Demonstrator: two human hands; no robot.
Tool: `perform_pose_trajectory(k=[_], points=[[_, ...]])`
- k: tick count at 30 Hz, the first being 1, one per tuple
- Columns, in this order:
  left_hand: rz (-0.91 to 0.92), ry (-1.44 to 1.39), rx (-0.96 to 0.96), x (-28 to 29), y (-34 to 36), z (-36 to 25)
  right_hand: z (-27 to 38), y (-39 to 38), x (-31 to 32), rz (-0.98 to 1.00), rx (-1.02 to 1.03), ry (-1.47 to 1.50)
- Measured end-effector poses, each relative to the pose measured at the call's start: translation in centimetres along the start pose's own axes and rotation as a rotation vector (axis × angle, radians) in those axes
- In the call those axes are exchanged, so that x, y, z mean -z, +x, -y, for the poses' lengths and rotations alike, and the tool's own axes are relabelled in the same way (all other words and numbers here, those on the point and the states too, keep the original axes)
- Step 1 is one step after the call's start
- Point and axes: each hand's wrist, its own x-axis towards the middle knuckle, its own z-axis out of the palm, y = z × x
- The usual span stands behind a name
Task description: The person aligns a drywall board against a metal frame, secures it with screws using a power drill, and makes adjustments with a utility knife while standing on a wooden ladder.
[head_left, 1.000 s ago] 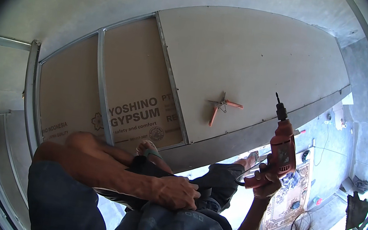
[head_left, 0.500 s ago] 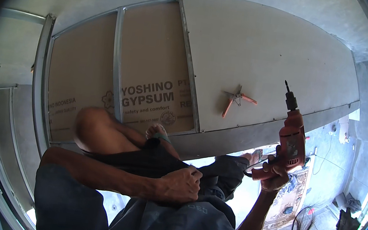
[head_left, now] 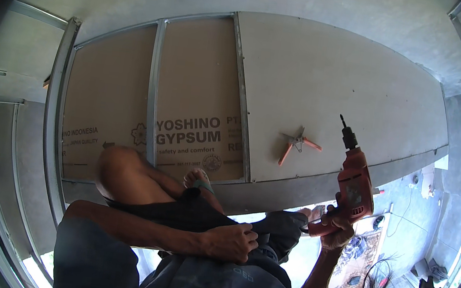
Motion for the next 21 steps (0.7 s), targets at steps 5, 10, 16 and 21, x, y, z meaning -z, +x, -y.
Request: perform_pose_trajectory(k=[5,10,16,21], points=[[-0.021,-0.05,0.034,-0.3,-0.6,0.2,-0.3,0.1,-0.2,0.0,-0.017,-0.014],[-0.054,0.043,-0.077,-0.5,-0.7,0.6,-0.2,-0.3,-2.0,-0.061,-0.038,-0.072],[-0.029,-0.266,-0.047,1.2,-1.8,0.5,-0.3,-0.6,-2.9,-0.106,-0.002,-0.066],[-0.145,-0.496,0.203,7.7,-2.5,4.8,-0.1,-0.9,-2.9,-0.083,0.007,-0.103]])
